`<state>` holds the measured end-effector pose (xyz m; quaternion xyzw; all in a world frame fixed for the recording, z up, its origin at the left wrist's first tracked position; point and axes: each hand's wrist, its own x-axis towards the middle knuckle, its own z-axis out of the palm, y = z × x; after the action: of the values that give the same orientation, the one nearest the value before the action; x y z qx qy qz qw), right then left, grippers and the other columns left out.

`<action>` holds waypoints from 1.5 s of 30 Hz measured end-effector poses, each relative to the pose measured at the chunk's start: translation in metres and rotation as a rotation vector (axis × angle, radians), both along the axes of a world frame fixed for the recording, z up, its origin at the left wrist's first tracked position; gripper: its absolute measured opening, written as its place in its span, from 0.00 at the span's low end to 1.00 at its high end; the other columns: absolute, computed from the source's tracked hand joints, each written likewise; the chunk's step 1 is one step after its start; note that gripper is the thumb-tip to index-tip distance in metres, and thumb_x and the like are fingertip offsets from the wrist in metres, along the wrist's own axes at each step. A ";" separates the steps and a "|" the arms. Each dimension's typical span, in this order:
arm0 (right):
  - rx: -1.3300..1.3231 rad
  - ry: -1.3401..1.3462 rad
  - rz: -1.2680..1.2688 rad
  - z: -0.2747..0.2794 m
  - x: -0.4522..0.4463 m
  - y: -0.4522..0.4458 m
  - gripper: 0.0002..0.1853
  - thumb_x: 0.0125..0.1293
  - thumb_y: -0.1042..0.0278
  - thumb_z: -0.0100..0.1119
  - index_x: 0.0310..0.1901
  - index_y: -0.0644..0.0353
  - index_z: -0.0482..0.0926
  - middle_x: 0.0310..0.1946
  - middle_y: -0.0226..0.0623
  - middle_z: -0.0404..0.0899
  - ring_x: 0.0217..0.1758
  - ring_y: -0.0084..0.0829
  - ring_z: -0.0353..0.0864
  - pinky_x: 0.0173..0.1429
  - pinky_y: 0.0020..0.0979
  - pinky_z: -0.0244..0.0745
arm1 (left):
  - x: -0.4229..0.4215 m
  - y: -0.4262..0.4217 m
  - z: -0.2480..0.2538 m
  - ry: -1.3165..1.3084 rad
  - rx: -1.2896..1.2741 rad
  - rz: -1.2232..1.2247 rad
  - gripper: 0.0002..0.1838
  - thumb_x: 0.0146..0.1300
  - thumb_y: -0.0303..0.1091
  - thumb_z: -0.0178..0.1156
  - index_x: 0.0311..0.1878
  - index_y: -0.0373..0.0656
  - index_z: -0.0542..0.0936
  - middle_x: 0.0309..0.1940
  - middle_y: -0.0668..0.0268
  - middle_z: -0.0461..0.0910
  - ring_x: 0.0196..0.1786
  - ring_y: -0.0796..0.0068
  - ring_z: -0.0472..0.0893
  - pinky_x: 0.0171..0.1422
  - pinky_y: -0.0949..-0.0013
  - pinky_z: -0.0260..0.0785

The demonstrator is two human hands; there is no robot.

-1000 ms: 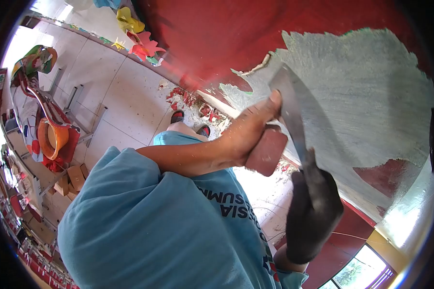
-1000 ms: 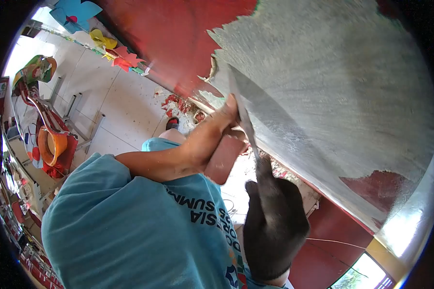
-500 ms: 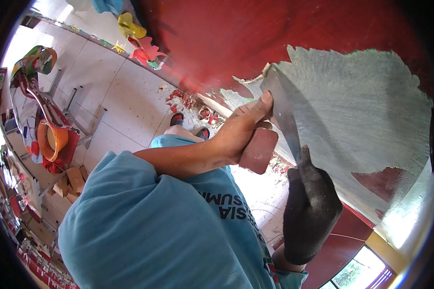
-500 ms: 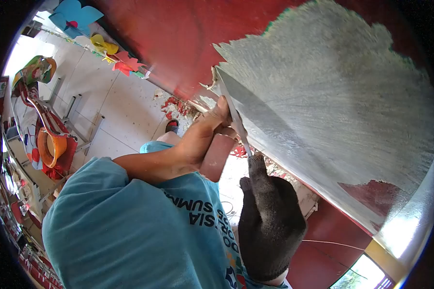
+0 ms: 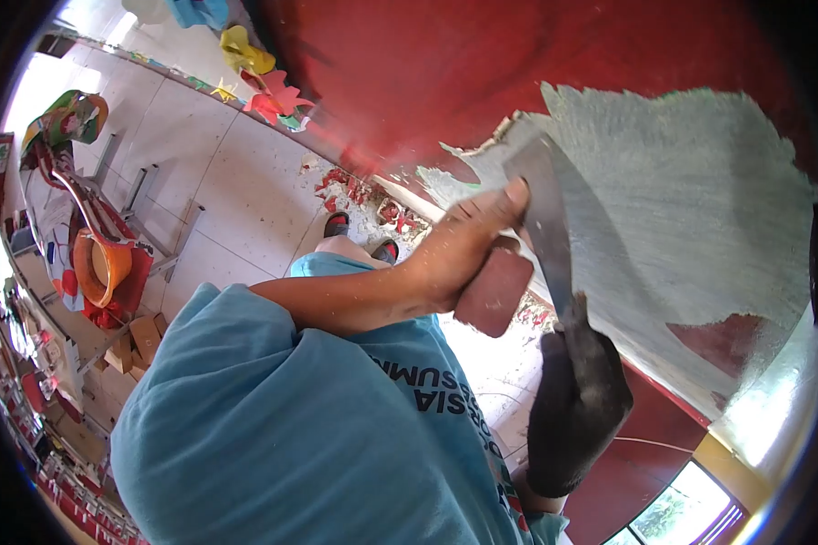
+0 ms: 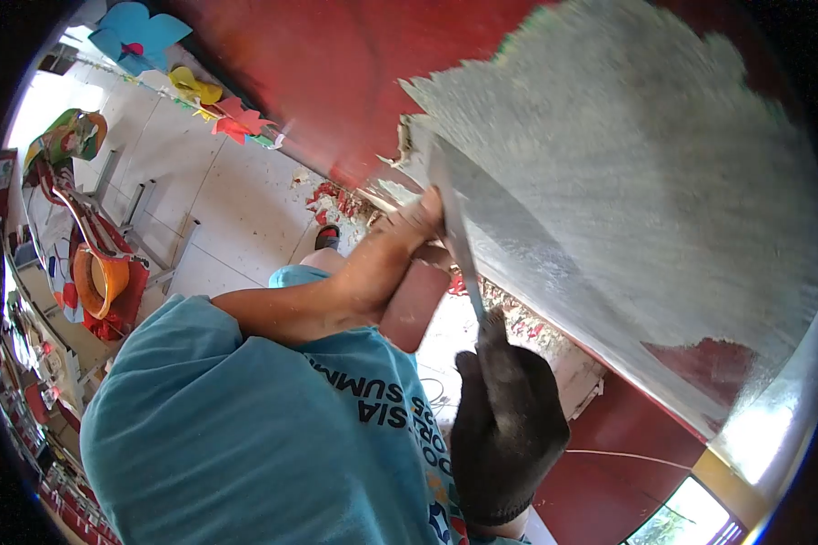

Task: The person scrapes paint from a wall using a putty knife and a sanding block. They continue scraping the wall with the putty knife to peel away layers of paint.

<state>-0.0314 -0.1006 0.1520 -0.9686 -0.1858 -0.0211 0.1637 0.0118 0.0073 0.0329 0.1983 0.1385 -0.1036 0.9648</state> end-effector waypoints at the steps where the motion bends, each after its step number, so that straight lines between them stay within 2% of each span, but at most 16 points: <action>1: 0.006 0.007 -0.032 0.000 0.000 0.000 0.18 0.52 0.74 0.63 0.48 0.62 0.79 0.25 0.40 0.78 0.27 0.32 0.77 0.32 0.29 0.73 | 0.001 0.003 -0.001 -0.006 0.034 -0.001 0.23 0.63 0.57 0.50 0.34 0.45 0.78 0.27 0.71 0.76 0.27 0.85 0.73 0.28 0.79 0.67; 8: 0.078 0.019 0.004 -0.010 0.004 -0.003 0.18 0.50 0.77 0.63 0.47 0.63 0.79 0.25 0.41 0.79 0.28 0.32 0.78 0.32 0.28 0.74 | -0.001 0.007 0.003 0.062 0.035 0.058 0.23 0.63 0.56 0.51 0.32 0.44 0.79 0.27 0.72 0.76 0.26 0.85 0.73 0.27 0.81 0.64; 10: 0.115 0.008 -0.078 -0.007 -0.005 -0.010 0.19 0.50 0.78 0.63 0.47 0.63 0.79 0.26 0.41 0.79 0.28 0.32 0.78 0.32 0.29 0.74 | -0.005 0.011 0.003 0.061 0.126 -0.113 0.22 0.64 0.54 0.52 0.32 0.43 0.79 0.27 0.71 0.77 0.27 0.85 0.74 0.27 0.80 0.65; 14: 0.039 -0.017 -0.008 -0.002 0.003 0.006 0.20 0.50 0.79 0.64 0.48 0.62 0.79 0.27 0.42 0.79 0.28 0.32 0.78 0.31 0.29 0.74 | -0.001 0.013 0.001 0.017 0.010 0.051 0.22 0.63 0.54 0.53 0.33 0.42 0.79 0.26 0.70 0.77 0.28 0.84 0.75 0.28 0.79 0.67; 18: 0.035 0.006 -0.003 -0.009 0.003 0.000 0.18 0.52 0.75 0.63 0.48 0.63 0.79 0.26 0.41 0.78 0.27 0.32 0.77 0.32 0.29 0.73 | -0.001 0.010 0.006 0.068 0.025 0.053 0.23 0.63 0.57 0.51 0.36 0.43 0.78 0.28 0.70 0.77 0.27 0.84 0.75 0.29 0.79 0.68; 20: 0.044 0.002 -0.034 -0.009 -0.001 -0.009 0.18 0.53 0.75 0.63 0.48 0.63 0.79 0.25 0.41 0.78 0.27 0.32 0.77 0.32 0.29 0.72 | -0.003 0.001 -0.011 0.012 0.040 -0.087 0.24 0.62 0.58 0.51 0.33 0.44 0.77 0.30 0.70 0.77 0.27 0.86 0.73 0.28 0.81 0.66; 24: 0.057 -0.010 -0.006 -0.022 0.007 0.000 0.17 0.54 0.74 0.63 0.48 0.63 0.79 0.25 0.42 0.77 0.27 0.31 0.76 0.33 0.28 0.72 | 0.000 0.006 -0.015 0.073 0.019 0.027 0.24 0.63 0.58 0.50 0.31 0.44 0.78 0.28 0.70 0.77 0.26 0.86 0.74 0.25 0.81 0.65; 26: 0.001 0.039 -0.028 -0.020 0.006 -0.001 0.18 0.54 0.74 0.63 0.48 0.63 0.78 0.26 0.42 0.77 0.28 0.31 0.76 0.33 0.27 0.72 | -0.001 0.012 -0.010 0.033 0.049 -0.010 0.24 0.63 0.58 0.50 0.34 0.43 0.77 0.30 0.69 0.77 0.28 0.83 0.75 0.26 0.80 0.66; 30: 0.048 -0.012 0.038 -0.028 0.004 -0.013 0.18 0.54 0.74 0.63 0.49 0.60 0.78 0.26 0.42 0.77 0.28 0.32 0.76 0.32 0.29 0.72 | -0.004 0.001 -0.004 0.141 -0.017 -0.020 0.25 0.62 0.58 0.50 0.38 0.42 0.75 0.32 0.67 0.76 0.30 0.79 0.76 0.29 0.78 0.70; 32: -0.026 0.054 -0.029 -0.024 0.002 -0.014 0.14 0.56 0.77 0.59 0.45 0.69 0.78 0.28 0.44 0.80 0.28 0.30 0.79 0.33 0.27 0.74 | -0.007 -0.003 -0.016 0.152 0.104 -0.116 0.25 0.63 0.58 0.51 0.37 0.42 0.75 0.32 0.68 0.76 0.31 0.80 0.76 0.30 0.78 0.71; 34: 0.093 0.064 -0.036 -0.034 0.005 -0.002 0.15 0.55 0.77 0.60 0.46 0.68 0.78 0.30 0.43 0.81 0.30 0.30 0.80 0.33 0.27 0.75 | -0.005 0.001 -0.025 0.195 -0.058 -0.023 0.25 0.63 0.58 0.50 0.38 0.42 0.76 0.35 0.66 0.75 0.34 0.79 0.76 0.33 0.75 0.72; 36: 0.029 0.047 -0.006 -0.037 0.007 -0.001 0.14 0.55 0.77 0.60 0.45 0.68 0.78 0.31 0.44 0.81 0.31 0.31 0.81 0.34 0.27 0.75 | -0.004 0.007 -0.029 0.084 0.028 -0.023 0.26 0.63 0.58 0.50 0.41 0.41 0.75 0.36 0.66 0.75 0.36 0.77 0.76 0.35 0.73 0.73; 39: 0.031 -0.003 0.051 -0.049 0.008 -0.010 0.13 0.56 0.77 0.59 0.44 0.69 0.78 0.32 0.45 0.81 0.31 0.31 0.81 0.34 0.27 0.76 | -0.004 0.000 -0.026 0.150 -0.074 -0.017 0.26 0.64 0.58 0.49 0.43 0.41 0.75 0.36 0.65 0.75 0.36 0.76 0.77 0.36 0.72 0.74; 42: -0.100 0.005 0.062 -0.056 0.005 -0.022 0.12 0.56 0.77 0.59 0.43 0.70 0.78 0.34 0.45 0.81 0.33 0.32 0.81 0.37 0.28 0.76 | -0.009 -0.003 -0.018 0.237 0.041 -0.096 0.27 0.64 0.58 0.48 0.45 0.40 0.74 0.37 0.64 0.75 0.37 0.75 0.77 0.37 0.71 0.74; 43: 0.041 0.078 -0.035 -0.060 0.004 -0.018 0.12 0.57 0.76 0.59 0.43 0.70 0.78 0.36 0.45 0.81 0.35 0.34 0.81 0.38 0.30 0.76 | -0.008 -0.004 -0.023 0.256 0.101 -0.096 0.27 0.64 0.58 0.48 0.45 0.40 0.74 0.37 0.63 0.75 0.36 0.76 0.78 0.35 0.72 0.74; 45: 0.097 0.067 -0.032 -0.070 0.005 -0.009 0.12 0.57 0.76 0.59 0.43 0.70 0.78 0.36 0.46 0.81 0.35 0.34 0.81 0.38 0.30 0.76 | -0.008 0.010 -0.031 0.196 0.114 -0.068 0.27 0.64 0.58 0.48 0.46 0.40 0.74 0.37 0.63 0.75 0.34 0.76 0.78 0.34 0.73 0.74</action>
<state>-0.0262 -0.1096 0.0825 -0.9626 -0.1635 -0.0005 0.2161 0.0042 0.0171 0.0021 0.2465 0.2312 -0.1473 0.9296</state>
